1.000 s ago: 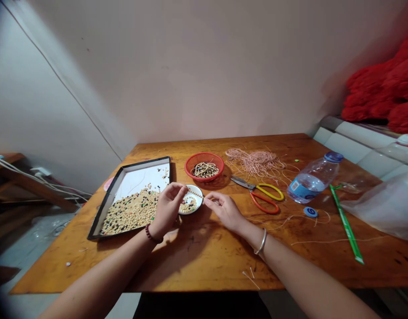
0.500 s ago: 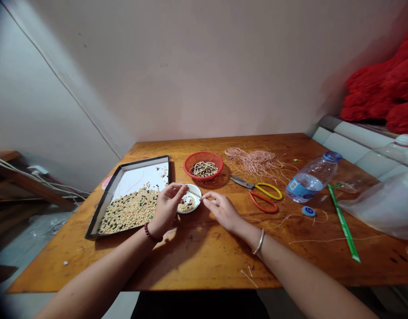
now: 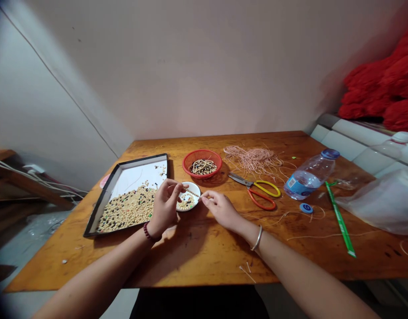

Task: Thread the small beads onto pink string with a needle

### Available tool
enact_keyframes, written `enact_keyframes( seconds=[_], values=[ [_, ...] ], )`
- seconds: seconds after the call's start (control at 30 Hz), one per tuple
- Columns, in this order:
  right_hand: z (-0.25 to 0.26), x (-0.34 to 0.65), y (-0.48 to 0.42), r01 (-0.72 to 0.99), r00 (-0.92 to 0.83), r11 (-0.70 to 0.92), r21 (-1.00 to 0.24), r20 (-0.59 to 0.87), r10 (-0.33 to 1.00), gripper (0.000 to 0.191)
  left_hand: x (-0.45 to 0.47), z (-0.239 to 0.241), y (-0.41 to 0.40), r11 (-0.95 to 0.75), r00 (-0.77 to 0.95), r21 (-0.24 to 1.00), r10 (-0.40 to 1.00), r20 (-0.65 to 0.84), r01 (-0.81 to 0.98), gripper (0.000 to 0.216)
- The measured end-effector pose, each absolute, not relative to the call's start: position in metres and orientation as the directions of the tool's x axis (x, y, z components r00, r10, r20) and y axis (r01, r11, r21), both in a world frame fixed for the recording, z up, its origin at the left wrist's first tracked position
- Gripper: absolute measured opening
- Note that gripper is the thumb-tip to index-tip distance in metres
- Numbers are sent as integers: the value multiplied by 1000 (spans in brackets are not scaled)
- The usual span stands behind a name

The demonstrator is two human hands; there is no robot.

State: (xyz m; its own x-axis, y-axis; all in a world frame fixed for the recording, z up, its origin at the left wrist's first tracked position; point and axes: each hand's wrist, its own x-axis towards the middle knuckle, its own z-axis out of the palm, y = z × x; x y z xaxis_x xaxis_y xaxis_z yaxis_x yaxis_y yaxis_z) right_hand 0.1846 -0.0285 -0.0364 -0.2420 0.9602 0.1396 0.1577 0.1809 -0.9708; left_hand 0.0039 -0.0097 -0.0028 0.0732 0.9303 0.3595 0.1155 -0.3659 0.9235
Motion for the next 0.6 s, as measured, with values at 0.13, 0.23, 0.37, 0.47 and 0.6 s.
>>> enact_keyframes(
  seconds=[0.13, 0.23, 0.37, 0.47, 0.6],
  values=[
    [-34, 184, -29, 135, -224, 100, -986, 68, 972, 25, 5, -3, -9, -355, 79, 929, 934, 348, 100, 21],
    [-32, 184, -28, 107, -224, 148, -983, 121, 967, 29, 5, -3, -9, -365, 76, 927, 930, 359, 87, 21],
    [-34, 185, -27, 129, -231, 182, -975, 149, 961, 32, 5, -4, -9, -374, 60, 925, 927, 370, 70, 21],
    [-35, 186, -26, 174, -211, 195, -965, 157, 965, 33, 6, -3, -9, -365, 51, 929, 931, 362, 59, 21],
    [-32, 186, -26, 155, -196, 214, -964, 182, 964, 40, 6, -3, -7, -327, 36, 945, 945, 326, 34, 24]
  ],
)
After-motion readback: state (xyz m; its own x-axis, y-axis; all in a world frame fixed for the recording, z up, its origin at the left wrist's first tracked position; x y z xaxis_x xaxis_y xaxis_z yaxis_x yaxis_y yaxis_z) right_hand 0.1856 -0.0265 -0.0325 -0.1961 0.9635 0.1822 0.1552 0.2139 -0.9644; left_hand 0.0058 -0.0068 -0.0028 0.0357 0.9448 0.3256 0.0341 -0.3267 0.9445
